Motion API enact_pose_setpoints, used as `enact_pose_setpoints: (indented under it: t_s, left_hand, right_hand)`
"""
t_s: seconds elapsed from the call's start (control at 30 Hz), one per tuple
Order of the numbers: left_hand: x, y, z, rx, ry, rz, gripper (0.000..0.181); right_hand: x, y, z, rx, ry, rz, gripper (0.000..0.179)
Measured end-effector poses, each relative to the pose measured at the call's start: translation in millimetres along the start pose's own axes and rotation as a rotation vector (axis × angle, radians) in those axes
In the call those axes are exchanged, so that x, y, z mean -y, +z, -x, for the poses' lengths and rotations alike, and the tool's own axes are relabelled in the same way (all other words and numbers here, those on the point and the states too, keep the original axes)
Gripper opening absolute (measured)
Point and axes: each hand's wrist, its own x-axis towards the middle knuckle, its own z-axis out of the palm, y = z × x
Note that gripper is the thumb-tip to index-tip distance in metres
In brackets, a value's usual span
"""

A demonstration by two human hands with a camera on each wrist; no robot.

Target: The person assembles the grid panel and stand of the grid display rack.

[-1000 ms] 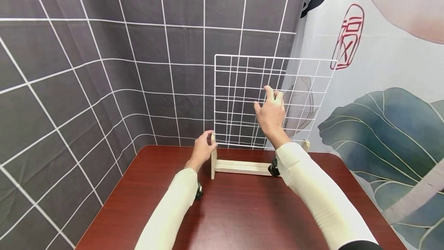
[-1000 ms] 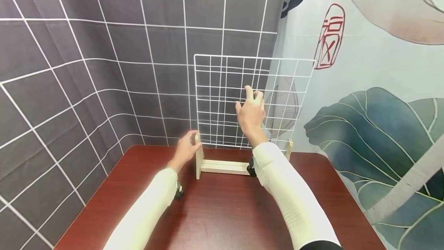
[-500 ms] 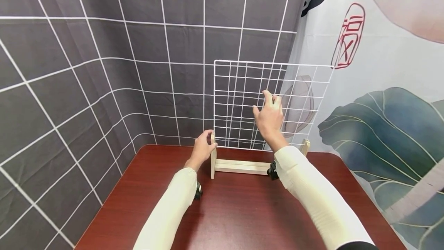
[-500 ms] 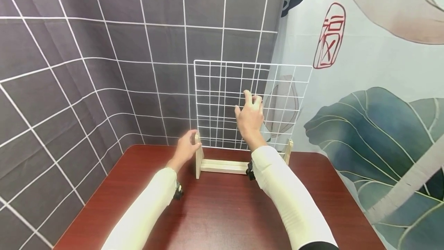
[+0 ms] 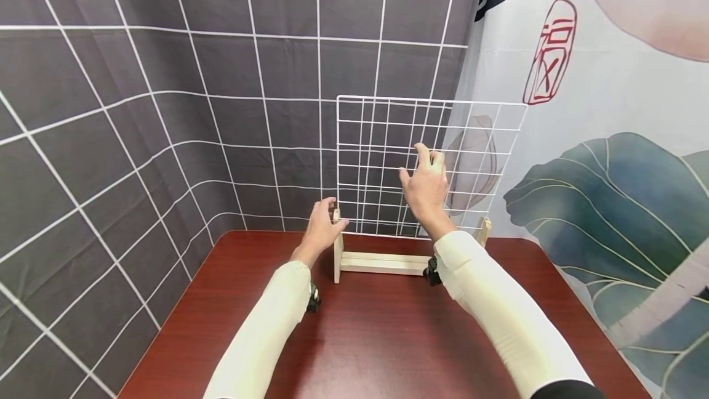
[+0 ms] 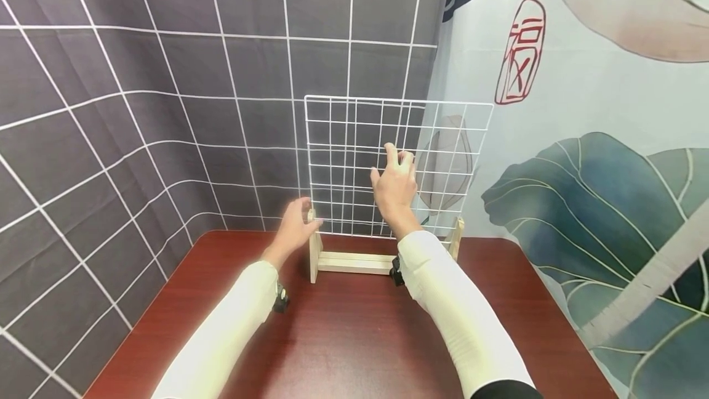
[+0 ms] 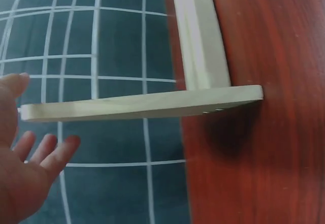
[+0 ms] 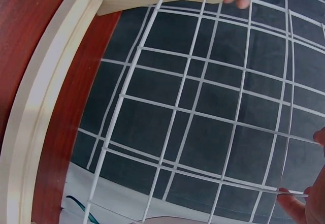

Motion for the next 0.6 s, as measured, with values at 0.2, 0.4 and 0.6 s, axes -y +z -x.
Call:
enact_pose_setpoints:
  t_s: [0.2, 0.4, 0.6]
  left_hand:
    - [-23.0, -14.8, -13.3, -0.079, 0.011, 0.037, 0.069]
    - [-53.1, -30.3, -27.5, -0.154, 0.034, 0.030, 0.074]
    - [-91.4, -43.9, -41.0, -0.246, 0.065, -0.005, 0.091]
  right_hand:
    - [1, 1, -0.2, -0.003, -0.004, -0.006, 0.059]
    - [0, 0, -0.7, -0.007, -0.011, -0.004, 0.059]
    - [0, 1, -0.1, -0.004, -0.016, -0.005, 0.059]
